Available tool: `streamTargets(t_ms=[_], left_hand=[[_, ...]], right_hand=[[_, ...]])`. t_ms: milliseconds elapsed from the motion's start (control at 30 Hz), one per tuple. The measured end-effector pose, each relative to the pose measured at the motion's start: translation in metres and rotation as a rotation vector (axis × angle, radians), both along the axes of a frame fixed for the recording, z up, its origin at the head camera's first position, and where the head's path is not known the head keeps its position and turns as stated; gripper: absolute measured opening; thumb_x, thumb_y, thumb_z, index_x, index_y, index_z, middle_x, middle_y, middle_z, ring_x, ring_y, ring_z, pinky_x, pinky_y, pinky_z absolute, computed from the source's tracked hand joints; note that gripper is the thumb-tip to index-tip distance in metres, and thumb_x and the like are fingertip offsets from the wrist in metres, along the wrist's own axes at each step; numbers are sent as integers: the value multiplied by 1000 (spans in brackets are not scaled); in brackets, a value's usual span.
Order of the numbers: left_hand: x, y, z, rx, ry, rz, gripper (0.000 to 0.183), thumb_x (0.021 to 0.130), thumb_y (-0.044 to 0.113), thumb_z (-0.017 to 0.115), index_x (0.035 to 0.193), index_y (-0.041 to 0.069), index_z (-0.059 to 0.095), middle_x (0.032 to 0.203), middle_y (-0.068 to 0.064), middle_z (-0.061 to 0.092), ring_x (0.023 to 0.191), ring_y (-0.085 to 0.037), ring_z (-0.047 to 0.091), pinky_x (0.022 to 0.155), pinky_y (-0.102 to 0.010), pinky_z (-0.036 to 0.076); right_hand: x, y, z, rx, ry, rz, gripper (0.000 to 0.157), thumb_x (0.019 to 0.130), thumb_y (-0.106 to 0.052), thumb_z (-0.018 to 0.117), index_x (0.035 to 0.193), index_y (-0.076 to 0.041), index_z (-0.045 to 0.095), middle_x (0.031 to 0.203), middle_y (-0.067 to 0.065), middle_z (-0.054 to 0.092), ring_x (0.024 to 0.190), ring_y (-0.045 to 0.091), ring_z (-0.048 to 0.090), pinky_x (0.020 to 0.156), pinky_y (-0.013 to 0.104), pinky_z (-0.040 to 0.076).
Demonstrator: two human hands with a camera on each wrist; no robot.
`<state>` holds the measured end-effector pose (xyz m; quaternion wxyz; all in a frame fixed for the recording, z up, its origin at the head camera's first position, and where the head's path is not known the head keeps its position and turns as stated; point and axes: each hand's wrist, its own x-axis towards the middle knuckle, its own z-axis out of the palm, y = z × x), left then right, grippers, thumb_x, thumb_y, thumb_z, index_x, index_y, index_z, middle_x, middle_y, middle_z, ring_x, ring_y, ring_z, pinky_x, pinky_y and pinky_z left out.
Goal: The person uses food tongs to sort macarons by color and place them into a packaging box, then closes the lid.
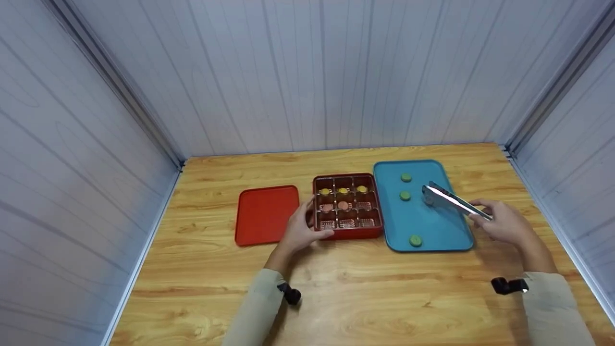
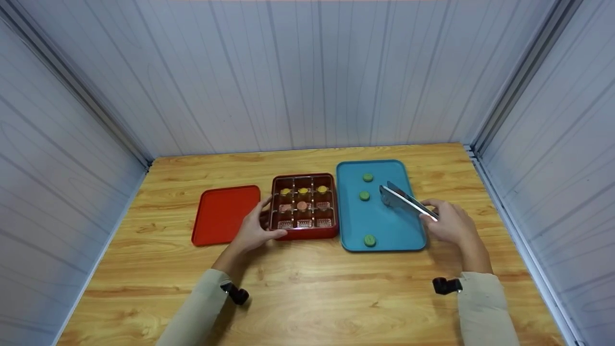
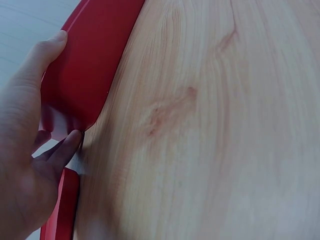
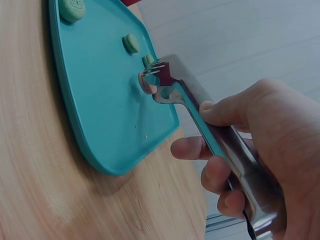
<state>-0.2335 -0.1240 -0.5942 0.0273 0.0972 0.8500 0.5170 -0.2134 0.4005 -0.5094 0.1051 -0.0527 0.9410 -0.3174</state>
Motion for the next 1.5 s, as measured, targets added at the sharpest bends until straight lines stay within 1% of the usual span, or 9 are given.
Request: streamTargets(t_ms=[267,400,600,667,867,1000,1200,1300,1500], left_hand=[[-2,-1,-1,-17,1,-6,125,80,41,103,179,15,30,176,-22,48,160,-46,51,131,-64,47],[-2,0,-1,-21,-5,2,125,80,42,103,179,16,31,176,-21,48,162,-45,48,135,-67,41],[-3,0,-1,-20,-10,9,124,80,40,104,178,15,32,176,-22,48,163,-46,47,136,-68,38],[-3,0,-1,-12,-8,8,124,80,39,104,178,14,32,175,-22,49,161,-46,49,136,-66,40],[-1,-1,-1,3,2,-2,125,80,39,104,178,14,31,176,-22,48,161,-45,50,134,-61,45],[-1,-1,0,14,-11,-2,125,80,39,104,179,16,30,176,-21,48,161,-44,50,131,-57,49],[2,-2,-1,5,-29,6,127,77,38,105,179,18,31,175,-21,50,159,-44,52,133,-63,45],[3,-2,-1,8,-24,8,126,78,38,105,178,18,32,174,-22,50,158,-45,52,133,-66,45],[3,-2,-1,-10,-12,12,124,80,40,104,178,19,32,174,-22,49,161,-46,49,133,-68,44]], right_hand=[[0,-6,7,-29,1,-5,48,116,-25,63,156,2,58,102,20,81,57,9,56,51,27,50],[-1,-13,10,-25,58,19,47,115,-22,65,154,4,60,102,23,82,62,6,60,52,26,48],[-4,-27,19,-5,76,32,50,116,-24,65,156,5,59,114,29,82,65,8,56,55,26,45],[-5,-31,21,7,75,37,51,116,-26,64,157,4,59,114,29,82,65,10,54,56,26,43],[-10,-48,28,2,84,82,51,116,-26,64,156,6,59,108,26,83,72,13,62,56,27,40],[-11,-61,32,-4,92,108,48,115,-23,66,155,4,61,103,22,83,66,11,56,54,26,40],[-15,-82,32,-10,87,141,47,114,-21,67,155,1,62,105,20,83,73,13,61,58,26,46],[-17,-90,32,-19,82,160,46,114,-20,67,155,1,63,107,22,84,73,15,63,58,27,46],[-20,-105,35,-11,110,188,42,113,-17,67,153,-1,66,104,19,86,77,16,68,57,27,47]])
